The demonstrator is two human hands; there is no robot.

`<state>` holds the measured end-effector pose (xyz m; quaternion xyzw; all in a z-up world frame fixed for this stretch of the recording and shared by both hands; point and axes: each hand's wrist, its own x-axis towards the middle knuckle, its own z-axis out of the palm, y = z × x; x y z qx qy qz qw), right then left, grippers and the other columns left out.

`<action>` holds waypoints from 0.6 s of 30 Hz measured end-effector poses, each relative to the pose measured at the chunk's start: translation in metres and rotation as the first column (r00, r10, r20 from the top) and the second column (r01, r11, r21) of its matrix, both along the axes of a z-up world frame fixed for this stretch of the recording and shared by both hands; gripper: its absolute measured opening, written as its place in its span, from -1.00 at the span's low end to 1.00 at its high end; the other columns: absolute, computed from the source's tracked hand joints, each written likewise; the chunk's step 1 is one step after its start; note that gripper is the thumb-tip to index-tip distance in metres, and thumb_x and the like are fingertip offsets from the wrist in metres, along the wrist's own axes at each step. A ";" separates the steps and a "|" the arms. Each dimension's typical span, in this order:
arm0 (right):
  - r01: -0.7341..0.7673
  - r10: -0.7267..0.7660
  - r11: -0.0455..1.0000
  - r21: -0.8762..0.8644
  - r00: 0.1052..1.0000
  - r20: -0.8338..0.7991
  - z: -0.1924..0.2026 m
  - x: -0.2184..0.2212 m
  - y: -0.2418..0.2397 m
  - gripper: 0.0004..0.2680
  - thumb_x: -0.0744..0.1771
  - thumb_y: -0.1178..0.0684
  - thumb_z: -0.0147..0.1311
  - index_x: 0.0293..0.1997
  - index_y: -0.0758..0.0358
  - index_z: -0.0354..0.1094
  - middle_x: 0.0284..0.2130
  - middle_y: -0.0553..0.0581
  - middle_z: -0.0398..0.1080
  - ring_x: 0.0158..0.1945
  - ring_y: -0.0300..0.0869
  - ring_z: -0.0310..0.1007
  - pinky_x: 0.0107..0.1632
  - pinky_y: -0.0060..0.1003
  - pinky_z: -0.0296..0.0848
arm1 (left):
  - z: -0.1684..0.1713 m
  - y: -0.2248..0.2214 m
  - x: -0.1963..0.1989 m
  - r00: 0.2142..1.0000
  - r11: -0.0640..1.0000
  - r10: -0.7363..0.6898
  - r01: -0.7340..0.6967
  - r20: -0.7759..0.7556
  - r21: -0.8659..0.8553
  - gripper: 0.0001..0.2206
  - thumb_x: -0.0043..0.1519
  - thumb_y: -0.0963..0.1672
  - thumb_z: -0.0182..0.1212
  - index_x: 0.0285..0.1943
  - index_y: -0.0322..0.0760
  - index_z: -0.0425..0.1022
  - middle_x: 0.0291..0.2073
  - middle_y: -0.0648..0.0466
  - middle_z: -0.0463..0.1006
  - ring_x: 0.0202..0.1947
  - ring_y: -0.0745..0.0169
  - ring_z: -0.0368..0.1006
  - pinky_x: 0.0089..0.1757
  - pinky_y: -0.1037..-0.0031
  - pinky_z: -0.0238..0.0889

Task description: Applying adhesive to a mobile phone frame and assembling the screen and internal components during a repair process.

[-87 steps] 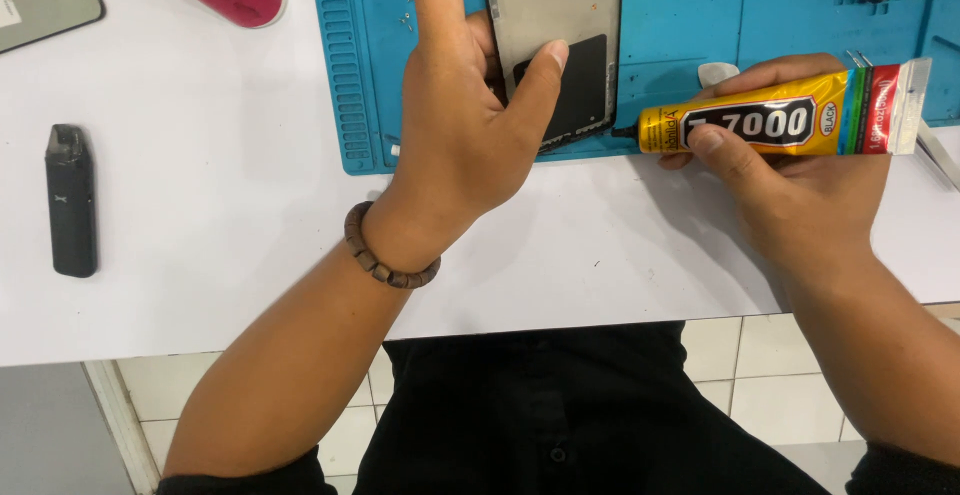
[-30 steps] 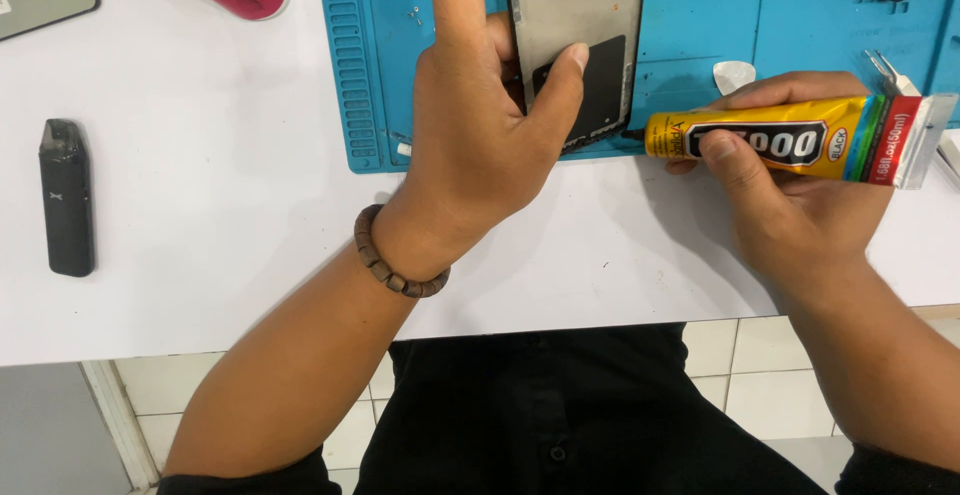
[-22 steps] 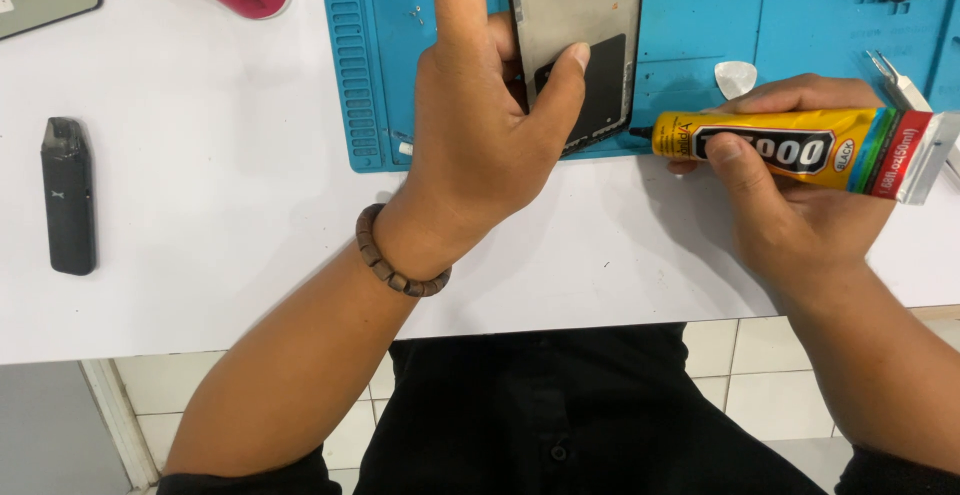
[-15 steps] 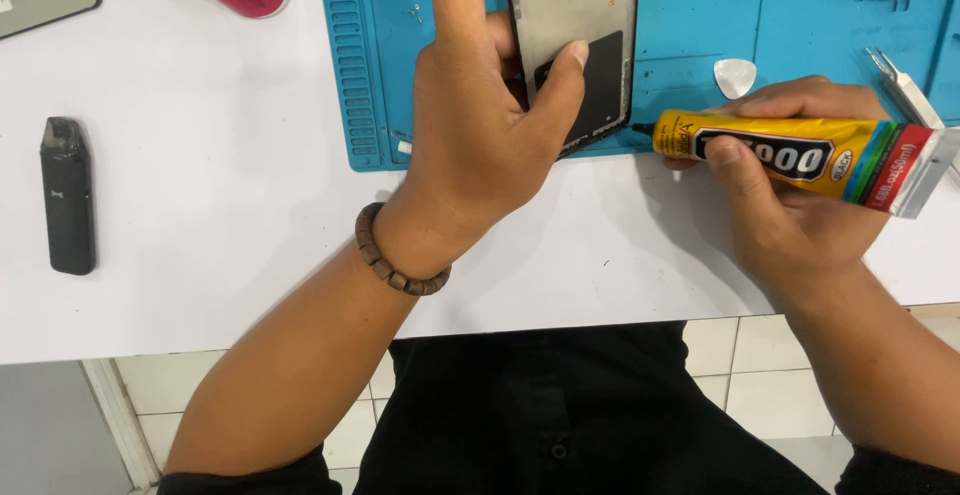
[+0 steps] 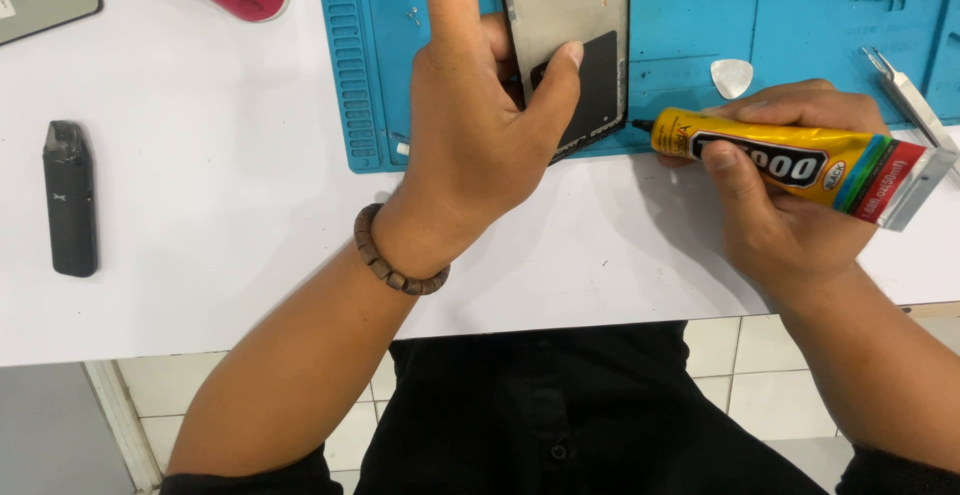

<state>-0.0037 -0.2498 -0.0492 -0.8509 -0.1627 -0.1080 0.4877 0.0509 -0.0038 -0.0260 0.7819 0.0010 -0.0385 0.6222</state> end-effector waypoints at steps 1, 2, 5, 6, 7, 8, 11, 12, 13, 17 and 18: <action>0.000 0.000 1.000 0.000 1.000 0.001 -0.001 0.001 -0.001 -0.80 0.47 0.26 0.16 0.10 0.49 0.16 -0.06 0.42 0.34 0.06 0.14 0.47 0.14 -0.09 0.52 | -0.002 0.000 0.000 1.000 1.000 0.000 0.000 0.001 0.000 -0.36 0.36 -0.16 0.19 0.52 -0.21 -0.17 -0.49 0.19 0.59 -0.61 0.46 0.34 -0.50 0.62 0.23; -0.009 0.009 1.000 -0.004 1.000 0.029 -0.001 0.001 -0.002 -0.80 0.47 0.25 0.16 0.10 0.47 0.15 -0.07 0.41 0.34 0.05 0.16 0.48 0.12 -0.08 0.53 | -0.005 0.001 0.000 1.000 1.000 -0.005 0.005 0.006 0.008 -0.34 0.38 -0.16 0.20 0.54 -0.20 -0.20 -0.48 0.20 0.60 -0.60 0.47 0.36 -0.49 0.63 0.24; -0.024 0.032 0.999 -0.037 0.975 0.219 -0.005 0.005 -0.015 -0.81 0.47 0.20 0.11 0.07 0.46 0.11 -0.11 0.44 0.31 0.00 0.25 0.50 0.06 -0.04 0.50 | -0.003 0.001 0.000 1.000 1.000 -0.010 0.010 -0.006 0.001 -0.31 0.39 -0.16 0.20 0.57 -0.19 -0.24 -0.49 0.21 0.57 -0.59 0.47 0.35 -0.49 0.63 0.23; -0.028 0.050 0.997 -0.066 0.925 0.376 -0.006 0.008 -0.021 -0.81 0.48 0.16 0.06 0.05 0.46 0.08 -0.15 0.49 0.30 -0.04 0.32 0.51 0.01 -0.02 0.45 | -0.001 0.002 0.001 1.000 1.000 -0.007 0.007 -0.023 -0.012 -0.31 0.38 -0.17 0.19 0.58 -0.19 -0.25 -0.52 0.21 0.53 -0.60 0.47 0.33 -0.49 0.63 0.21; -0.027 0.050 0.998 -0.064 0.924 0.379 -0.004 0.007 -0.022 -0.81 0.48 0.16 0.06 0.05 0.46 0.08 -0.15 0.49 0.30 -0.04 0.32 0.51 0.01 -0.02 0.45 | 0.001 0.002 0.001 1.000 1.000 -0.007 0.007 -0.020 -0.010 -0.31 0.38 -0.17 0.19 0.58 -0.19 -0.25 -0.52 0.21 0.53 -0.60 0.47 0.33 -0.49 0.63 0.21; -0.068 0.048 0.996 0.052 0.946 0.321 -0.002 0.004 -0.022 -0.83 0.50 0.14 -0.06 0.14 0.36 0.01 -0.05 0.46 0.16 0.06 0.22 0.35 -0.01 0.13 0.52 | 0.003 0.002 0.001 1.000 1.000 -0.005 0.005 -0.028 -0.009 -0.35 0.36 -0.17 0.19 0.53 -0.17 -0.17 -0.55 0.21 0.50 -0.62 0.46 0.29 -0.51 0.61 0.18; 0.080 -0.119 0.947 0.312 0.987 0.106 -0.028 -0.017 -0.058 -0.74 0.52 -0.08 -0.16 0.28 0.27 0.00 0.14 0.33 0.07 0.10 0.15 0.27 0.00 0.12 0.53 | 0.005 0.002 0.001 0.999 0.999 -0.003 0.001 -0.039 -0.035 -0.38 0.33 -0.16 0.18 0.50 -0.12 -0.13 -0.49 0.18 0.54 -0.57 0.44 0.31 -0.48 0.61 0.23; 0.274 -0.266 0.868 0.414 0.961 -0.079 -0.042 -0.026 -0.075 -0.60 0.52 -0.29 -0.14 0.34 0.28 0.07 0.22 0.20 0.12 0.05 0.16 0.36 0.05 -0.03 0.46 | 0.005 0.001 0.000 0.999 0.998 -0.003 0.000 -0.049 -0.068 -0.35 0.32 -0.16 0.18 0.52 -0.09 -0.15 -0.41 0.17 0.60 -0.51 0.43 0.36 -0.43 0.62 0.30; 0.273 -0.267 0.865 0.421 0.961 -0.073 -0.044 -0.028 -0.079 -0.60 0.52 -0.29 -0.14 0.34 0.28 0.07 0.22 0.20 0.12 0.05 0.16 0.36 0.05 -0.03 0.46 | 0.003 0.002 0.000 0.999 0.998 -0.005 0.003 -0.041 -0.063 -0.35 0.32 -0.16 0.18 0.52 -0.09 -0.15 -0.41 0.17 0.60 -0.51 0.43 0.36 -0.43 0.62 0.30; 0.611 -0.556 0.573 0.546 0.779 -0.289 -0.038 -0.032 -0.093 -0.59 0.30 -0.32 0.12 0.10 0.14 0.45 -0.03 0.09 0.44 -0.01 -0.17 0.40 0.08 -0.38 0.38 | 0.000 0.002 0.000 0.999 0.990 -0.049 0.050 0.006 -0.132 -0.32 0.37 -0.17 0.12 0.59 -0.07 -0.25 -0.10 0.05 0.69 -0.36 0.41 0.45 -0.33 0.63 0.36; 0.676 -0.584 0.439 0.591 0.715 -0.384 -0.034 -0.032 -0.096 -0.61 0.21 -0.27 0.17 0.02 0.10 0.52 -0.05 -0.03 0.49 0.01 -0.24 0.39 0.08 -0.47 0.35 | 0.000 0.002 -0.001 0.997 0.980 -0.069 0.073 0.029 -0.184 -0.33 0.39 -0.20 0.10 0.60 -0.06 -0.25 0.04 -0.02 0.71 -0.25 0.38 0.59 -0.26 0.64 0.45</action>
